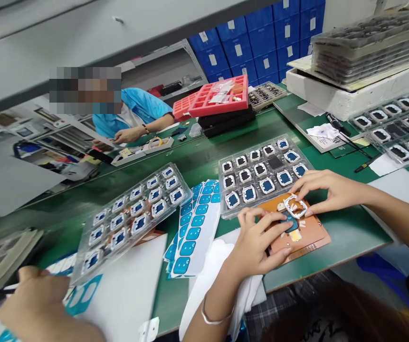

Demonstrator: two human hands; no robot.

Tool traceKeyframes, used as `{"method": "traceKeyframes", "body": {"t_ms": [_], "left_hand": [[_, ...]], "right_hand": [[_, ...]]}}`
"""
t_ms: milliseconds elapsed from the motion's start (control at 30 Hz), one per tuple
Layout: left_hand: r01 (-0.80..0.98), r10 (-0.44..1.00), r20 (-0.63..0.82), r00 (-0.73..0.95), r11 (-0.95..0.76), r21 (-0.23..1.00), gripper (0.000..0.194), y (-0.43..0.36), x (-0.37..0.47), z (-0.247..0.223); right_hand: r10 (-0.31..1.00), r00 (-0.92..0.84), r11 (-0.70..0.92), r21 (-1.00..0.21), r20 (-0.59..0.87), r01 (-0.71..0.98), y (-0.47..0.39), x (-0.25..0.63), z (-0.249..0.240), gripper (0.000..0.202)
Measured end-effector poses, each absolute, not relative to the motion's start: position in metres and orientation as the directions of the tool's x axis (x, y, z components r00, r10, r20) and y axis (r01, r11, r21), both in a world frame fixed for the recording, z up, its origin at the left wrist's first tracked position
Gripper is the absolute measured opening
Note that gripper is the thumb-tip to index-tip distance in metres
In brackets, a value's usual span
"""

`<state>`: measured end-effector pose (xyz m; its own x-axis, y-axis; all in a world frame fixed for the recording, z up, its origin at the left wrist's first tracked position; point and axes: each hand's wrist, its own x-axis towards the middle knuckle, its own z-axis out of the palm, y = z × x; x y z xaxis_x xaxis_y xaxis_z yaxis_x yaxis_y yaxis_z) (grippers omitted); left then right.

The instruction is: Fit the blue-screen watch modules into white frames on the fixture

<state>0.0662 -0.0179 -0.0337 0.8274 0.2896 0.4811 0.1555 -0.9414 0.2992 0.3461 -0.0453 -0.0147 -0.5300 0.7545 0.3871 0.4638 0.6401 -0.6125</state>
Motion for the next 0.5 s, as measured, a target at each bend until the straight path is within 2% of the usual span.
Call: {"method": "traceKeyframes", "body": {"t_ms": [100, 167, 333, 500], "left_hand": [[0.232, 0.405, 0.585, 0.702, -0.908, 0.35, 0.018, -0.021, 0.069, -0.033], [0.271, 0.471, 0.633, 0.614, -0.879, 0.391, 0.016, -0.022, 0.071, -0.033], [0.345, 0.577, 0.577, 0.578, -0.814, 0.468, 0.041, -0.022, 0.073, -0.035], [0.393, 0.625, 0.486, 0.611, -0.772, 0.499, 0.049, -0.024, 0.075, -0.038]], "right_hand": [[0.708, -0.537, 0.702, -0.539, 0.459, 0.465, -0.044, 0.345, -0.017, 0.025], [0.669, -0.536, 0.742, -0.504, 0.516, 0.441, -0.044, 0.342, -0.018, 0.024], [0.616, -0.532, 0.788, -0.467, 0.581, 0.401, -0.048, 0.327, -0.021, 0.026], [0.629, -0.51, 0.777, -0.445, 0.587, 0.446, -0.055, 0.316, -0.025, 0.025]]}}
